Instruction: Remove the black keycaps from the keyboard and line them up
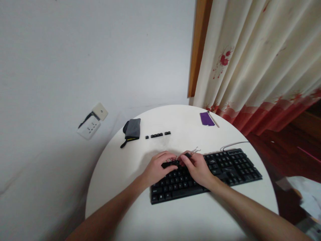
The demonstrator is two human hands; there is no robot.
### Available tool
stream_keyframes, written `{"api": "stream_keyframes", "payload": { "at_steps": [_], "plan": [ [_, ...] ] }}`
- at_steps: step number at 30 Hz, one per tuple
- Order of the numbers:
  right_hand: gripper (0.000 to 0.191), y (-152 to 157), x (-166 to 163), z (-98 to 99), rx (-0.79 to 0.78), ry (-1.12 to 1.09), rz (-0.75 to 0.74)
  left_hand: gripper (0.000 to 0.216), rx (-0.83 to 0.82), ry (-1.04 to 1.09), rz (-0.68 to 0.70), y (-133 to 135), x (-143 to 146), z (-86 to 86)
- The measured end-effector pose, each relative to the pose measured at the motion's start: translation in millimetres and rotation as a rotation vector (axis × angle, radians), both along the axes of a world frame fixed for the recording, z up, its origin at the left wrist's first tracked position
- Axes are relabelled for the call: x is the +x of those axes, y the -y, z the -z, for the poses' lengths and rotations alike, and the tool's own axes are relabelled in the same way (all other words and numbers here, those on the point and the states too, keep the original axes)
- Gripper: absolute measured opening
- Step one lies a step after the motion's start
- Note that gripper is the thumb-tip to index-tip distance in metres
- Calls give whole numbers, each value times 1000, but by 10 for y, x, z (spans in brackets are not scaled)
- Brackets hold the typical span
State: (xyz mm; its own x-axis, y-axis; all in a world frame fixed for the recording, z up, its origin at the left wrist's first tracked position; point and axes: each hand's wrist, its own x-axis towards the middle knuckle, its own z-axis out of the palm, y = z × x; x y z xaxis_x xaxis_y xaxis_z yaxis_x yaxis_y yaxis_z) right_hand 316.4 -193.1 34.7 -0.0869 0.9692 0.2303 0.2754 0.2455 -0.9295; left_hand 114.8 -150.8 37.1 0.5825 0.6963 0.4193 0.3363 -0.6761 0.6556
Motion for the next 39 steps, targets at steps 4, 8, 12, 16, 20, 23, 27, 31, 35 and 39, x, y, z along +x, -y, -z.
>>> {"api": "stream_keyframes", "payload": {
  "at_steps": [4, 8, 12, 16, 20, 23, 27, 31, 35, 39],
  "plan": [
    [33, 5, -3, -14, 19, 7, -19, 18, 2, 12, -15, 5, -4, 0],
    [35, 1, -12, 9, -5, 2, -10, 18, 33, 18, 9, 4, 0, 10],
    [37, -23, -18, 77, -88, -27, -28, 16, 104, 14, 33, -8, 11, 25],
    [36, -41, -23, 88, -101, -68, -38, 18, 166, -7, 56, -27, 14, 64],
    [35, -40, -21, 54, -73, -42, -2, 16, 174, -10, 71, -24, 17, 80],
    [35, -34, -15, 35, -58, -19, 25, 19, 200, -35, 78, -2, 18, 59],
    [35, -27, -14, 35, -35, 14, 49, 24, 274, -83, 94, 21, 11, 25],
    [35, -29, -23, 59, -25, 13, 74, 26, 352, -174, 71, 22, 8, 4],
    [35, -32, -26, 65, -35, 9, 74, 25, 377, -216, 58, 15, 5, 9],
    [37, -24, -21, 49, -40, 40, 74, 23, 373, -230, 65, 16, 3, 19]
  ]
}}
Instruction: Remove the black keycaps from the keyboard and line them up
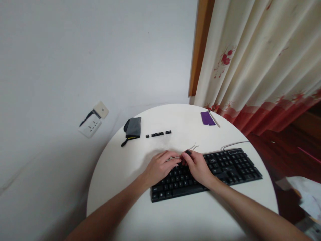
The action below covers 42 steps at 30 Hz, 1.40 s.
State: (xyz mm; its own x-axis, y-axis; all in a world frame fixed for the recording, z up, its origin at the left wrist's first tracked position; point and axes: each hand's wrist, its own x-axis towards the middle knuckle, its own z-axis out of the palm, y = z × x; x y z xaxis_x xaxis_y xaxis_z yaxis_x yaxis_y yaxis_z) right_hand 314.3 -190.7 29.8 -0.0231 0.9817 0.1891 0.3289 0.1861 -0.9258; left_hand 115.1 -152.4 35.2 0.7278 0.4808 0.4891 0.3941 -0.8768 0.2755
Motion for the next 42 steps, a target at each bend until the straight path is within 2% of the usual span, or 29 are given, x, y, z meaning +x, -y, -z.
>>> {"api": "stream_keyframes", "payload": {
  "at_steps": [7, 13, 18, 21, 24, 26, 30, 35, 42],
  "plan": [
    [37, 1, -2, -9, -22, -4, -7, 19, 16, -13, 20, 25, 33, -48],
    [35, -7, -34, -38, -83, -134, -9, 16, -3, -4, 40, 50, 52, -86],
    [32, -31, -17, -12, -126, -242, 5, 15, -63, 41, 42, 40, 43, -37],
    [30, -33, 21, -36, -64, -133, 19, 16, -89, 118, 12, 3, 27, 16],
    [25, -35, 66, -96, 127, 19, 38, 15, -91, 171, -20, -40, 14, 33],
    [21, -38, 93, -127, 197, 47, -9, 14, -83, 185, -24, -64, 7, 10],
    [19, -31, 117, -139, 167, 44, -127, 14, -80, 197, -10, -96, 2, -89],
    [14, 6, 89, -174, 228, 114, -178, 13, -91, 183, 3, -101, 36, -194],
    [12, -19, 63, -220, 230, 113, -235, 8, -148, 205, -111, 5, 59, -170]
  ]
}}
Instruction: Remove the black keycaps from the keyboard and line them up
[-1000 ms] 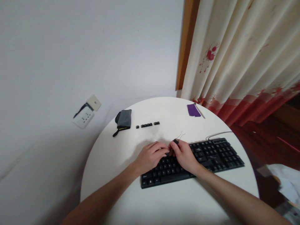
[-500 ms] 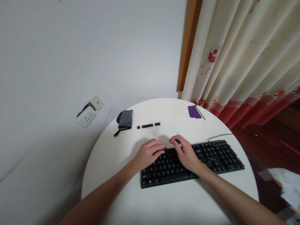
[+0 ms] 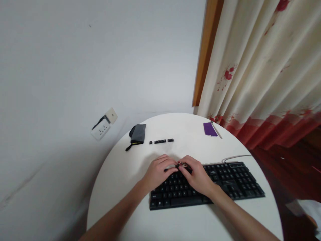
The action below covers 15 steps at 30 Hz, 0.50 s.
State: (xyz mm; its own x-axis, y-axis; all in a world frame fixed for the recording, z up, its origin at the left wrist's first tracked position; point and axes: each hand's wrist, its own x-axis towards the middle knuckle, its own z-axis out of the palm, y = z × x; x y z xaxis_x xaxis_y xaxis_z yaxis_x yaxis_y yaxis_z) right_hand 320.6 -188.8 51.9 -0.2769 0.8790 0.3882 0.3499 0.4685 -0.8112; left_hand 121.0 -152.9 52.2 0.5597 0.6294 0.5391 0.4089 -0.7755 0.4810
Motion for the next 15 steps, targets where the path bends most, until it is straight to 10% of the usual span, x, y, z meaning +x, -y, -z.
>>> {"api": "stream_keyframes", "payload": {
  "at_steps": [15],
  "plan": [
    [15, -6, -21, 29, -112, 5, -109, 11, -82, 52, -190, 201, -57, 98]
  ]
}}
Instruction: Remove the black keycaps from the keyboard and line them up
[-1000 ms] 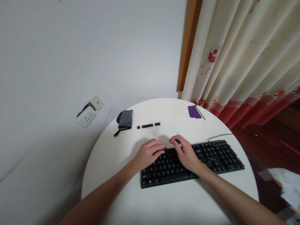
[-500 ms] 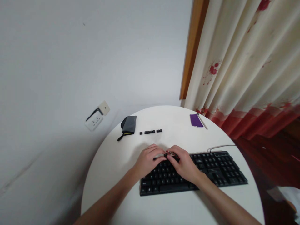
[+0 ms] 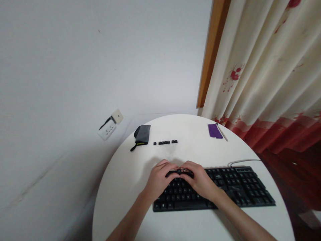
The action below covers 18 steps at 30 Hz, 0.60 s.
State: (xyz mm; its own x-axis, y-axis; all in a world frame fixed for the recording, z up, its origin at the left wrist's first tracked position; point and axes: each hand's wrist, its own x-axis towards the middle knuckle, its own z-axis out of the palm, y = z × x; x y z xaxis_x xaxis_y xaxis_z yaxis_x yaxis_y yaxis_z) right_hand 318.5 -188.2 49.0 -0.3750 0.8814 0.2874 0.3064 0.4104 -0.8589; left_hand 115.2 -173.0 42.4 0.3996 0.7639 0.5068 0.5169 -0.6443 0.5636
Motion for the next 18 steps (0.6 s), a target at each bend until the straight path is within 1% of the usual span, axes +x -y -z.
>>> {"api": "stream_keyframes", "payload": {
  "at_steps": [4, 7, 10, 13, 18],
  "plan": [
    [10, -7, 23, -20, 2, 19, 28, 18, 19, 66, 16, -3, 23, 32],
    [8, 12, 24, -30, 13, 1, 74, 25, 0, 63, 3, 24, -4, 3],
    [9, 73, 42, -32, 8, -12, 130, 20, -52, 64, -37, 56, -40, -50],
    [7, 179, 80, -20, -21, 13, 181, 18, -91, 62, -40, 92, -55, -92],
    [9, 357, 108, -20, -55, 6, 204, 19, -85, 61, -52, 188, -29, -141]
  ]
}}
